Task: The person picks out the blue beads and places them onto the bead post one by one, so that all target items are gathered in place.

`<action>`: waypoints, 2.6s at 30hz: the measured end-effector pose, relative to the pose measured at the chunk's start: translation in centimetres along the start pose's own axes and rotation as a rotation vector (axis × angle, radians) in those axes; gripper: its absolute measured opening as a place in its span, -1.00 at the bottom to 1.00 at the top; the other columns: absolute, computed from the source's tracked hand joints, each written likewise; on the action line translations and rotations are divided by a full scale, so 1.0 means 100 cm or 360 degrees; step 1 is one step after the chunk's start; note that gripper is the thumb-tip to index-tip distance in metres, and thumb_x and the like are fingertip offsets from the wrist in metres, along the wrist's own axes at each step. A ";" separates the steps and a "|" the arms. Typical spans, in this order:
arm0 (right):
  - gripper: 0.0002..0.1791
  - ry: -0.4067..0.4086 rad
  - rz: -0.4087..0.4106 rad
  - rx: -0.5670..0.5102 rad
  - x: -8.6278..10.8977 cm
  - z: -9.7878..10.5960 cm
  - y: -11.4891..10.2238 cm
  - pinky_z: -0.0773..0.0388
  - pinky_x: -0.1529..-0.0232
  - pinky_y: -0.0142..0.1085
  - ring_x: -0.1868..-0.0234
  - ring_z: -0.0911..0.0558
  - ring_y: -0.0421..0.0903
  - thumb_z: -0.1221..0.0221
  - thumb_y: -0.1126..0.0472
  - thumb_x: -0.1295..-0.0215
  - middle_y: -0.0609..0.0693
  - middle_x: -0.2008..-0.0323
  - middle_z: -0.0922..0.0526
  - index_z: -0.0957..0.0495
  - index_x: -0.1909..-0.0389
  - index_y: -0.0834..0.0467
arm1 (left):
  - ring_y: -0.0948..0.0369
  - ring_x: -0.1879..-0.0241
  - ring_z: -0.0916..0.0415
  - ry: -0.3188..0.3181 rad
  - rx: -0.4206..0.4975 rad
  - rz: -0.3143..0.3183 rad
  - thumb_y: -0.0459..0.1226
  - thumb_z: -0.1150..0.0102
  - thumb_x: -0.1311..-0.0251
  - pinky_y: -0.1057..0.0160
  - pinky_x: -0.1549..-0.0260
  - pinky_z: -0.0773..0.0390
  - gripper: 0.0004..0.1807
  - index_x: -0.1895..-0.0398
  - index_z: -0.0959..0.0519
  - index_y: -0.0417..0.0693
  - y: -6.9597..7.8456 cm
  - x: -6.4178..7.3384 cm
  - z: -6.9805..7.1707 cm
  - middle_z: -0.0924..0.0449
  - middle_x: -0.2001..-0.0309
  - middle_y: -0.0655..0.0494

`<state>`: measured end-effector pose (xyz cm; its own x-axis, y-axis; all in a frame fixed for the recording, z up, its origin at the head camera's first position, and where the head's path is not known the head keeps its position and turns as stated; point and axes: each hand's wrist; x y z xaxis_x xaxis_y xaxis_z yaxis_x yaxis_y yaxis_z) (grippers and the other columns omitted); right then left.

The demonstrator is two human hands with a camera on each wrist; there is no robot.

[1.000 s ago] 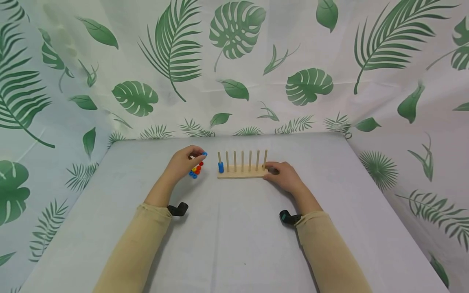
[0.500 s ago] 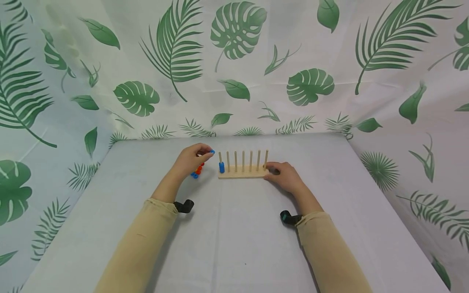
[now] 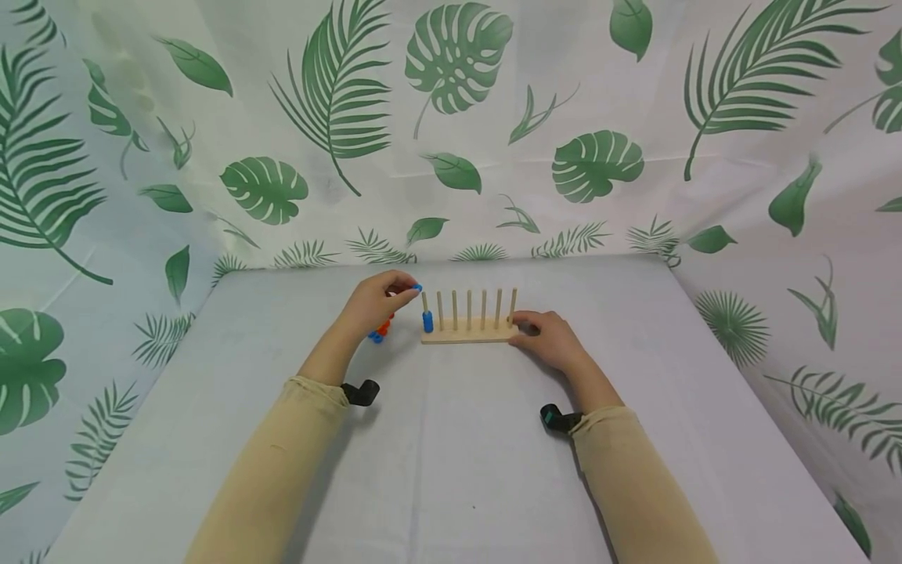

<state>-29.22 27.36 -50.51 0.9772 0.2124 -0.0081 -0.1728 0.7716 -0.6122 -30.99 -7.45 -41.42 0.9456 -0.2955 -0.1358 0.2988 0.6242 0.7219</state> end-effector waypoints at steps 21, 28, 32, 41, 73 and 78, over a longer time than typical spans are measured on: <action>-0.38 -0.0009 0.0001 0.0006 -0.001 0.003 -0.002 -0.27 -0.33 0.20 -0.30 -0.41 0.25 -0.30 -0.09 -0.26 0.24 -0.27 -0.49 -0.49 -0.30 0.03 | 0.17 0.01 -0.56 -0.0076 -0.0114 -0.0072 -0.07 -0.18 -0.36 0.11 -0.05 -0.55 -0.73 0.00 -0.62 0.02 0.001 0.001 -0.013 -0.66 0.09 0.14; -0.39 -0.0009 0.0000 -0.0003 -0.001 0.003 -0.003 -0.28 -0.33 0.19 -0.28 -0.42 0.24 -0.31 -0.08 -0.25 0.24 -0.26 -0.50 -0.50 -0.29 0.03 | 0.17 0.01 -0.57 -0.0081 -0.0082 -0.0021 -0.06 -0.21 -0.34 0.13 -0.06 -0.55 -0.70 -0.03 -0.61 0.01 -0.011 0.000 -0.022 -0.67 0.08 0.14; -0.39 -0.0009 0.0002 -0.0006 -0.001 0.002 -0.002 -0.29 -0.33 0.19 -0.28 -0.43 0.24 -0.31 -0.08 -0.26 0.24 -0.26 -0.50 -0.49 -0.29 0.04 | 0.15 0.01 -0.57 -0.0086 -0.0047 0.0009 -0.07 -0.23 -0.32 0.11 -0.06 -0.54 -0.71 0.01 -0.62 0.00 -0.015 0.000 -0.027 -0.66 0.09 0.12; -0.39 -0.0014 0.0004 0.0007 0.000 0.002 -0.002 -0.29 -0.31 0.20 -0.26 -0.44 0.24 -0.31 -0.09 -0.26 0.24 -0.24 -0.51 -0.49 -0.30 0.04 | 0.16 0.00 -0.55 -0.0100 -0.0071 0.0046 -0.07 -0.22 -0.33 0.10 -0.04 -0.54 -0.71 0.00 -0.62 0.01 -0.023 0.000 -0.036 -0.65 0.07 0.13; -0.39 -0.0021 0.0010 0.0005 0.000 0.003 -0.002 -0.30 -0.30 0.20 -0.26 -0.44 0.24 -0.29 -0.09 -0.27 0.26 -0.24 -0.50 -0.48 -0.31 0.04 | 0.08 -0.15 -0.49 0.0044 0.0016 0.0284 -0.03 -0.13 -0.38 -0.01 -0.15 -0.48 -0.66 -0.14 -0.60 0.13 -0.070 0.040 0.012 -0.61 -0.08 0.13; -0.39 -0.0014 0.0015 0.0003 0.001 0.003 -0.001 -0.30 -0.30 0.20 -0.26 -0.44 0.25 -0.29 -0.08 -0.28 0.26 -0.25 -0.50 -0.48 -0.30 0.05 | 0.04 -0.14 -0.49 0.0033 0.0035 0.0340 -0.04 -0.14 -0.37 -0.01 -0.13 -0.49 -0.64 -0.15 -0.60 0.08 -0.084 0.047 0.015 -0.60 -0.09 0.07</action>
<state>-29.16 27.43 -50.20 0.9744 0.2247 -0.0071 -0.1822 0.7707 -0.6105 -29.27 -15.21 -47.09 0.9897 -0.1428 0.0082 0.0883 0.6549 0.7505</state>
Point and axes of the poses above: each hand's wrist, its own x-axis away from the middle knuckle, its own z-axis out of the back of the hand, y = z × x
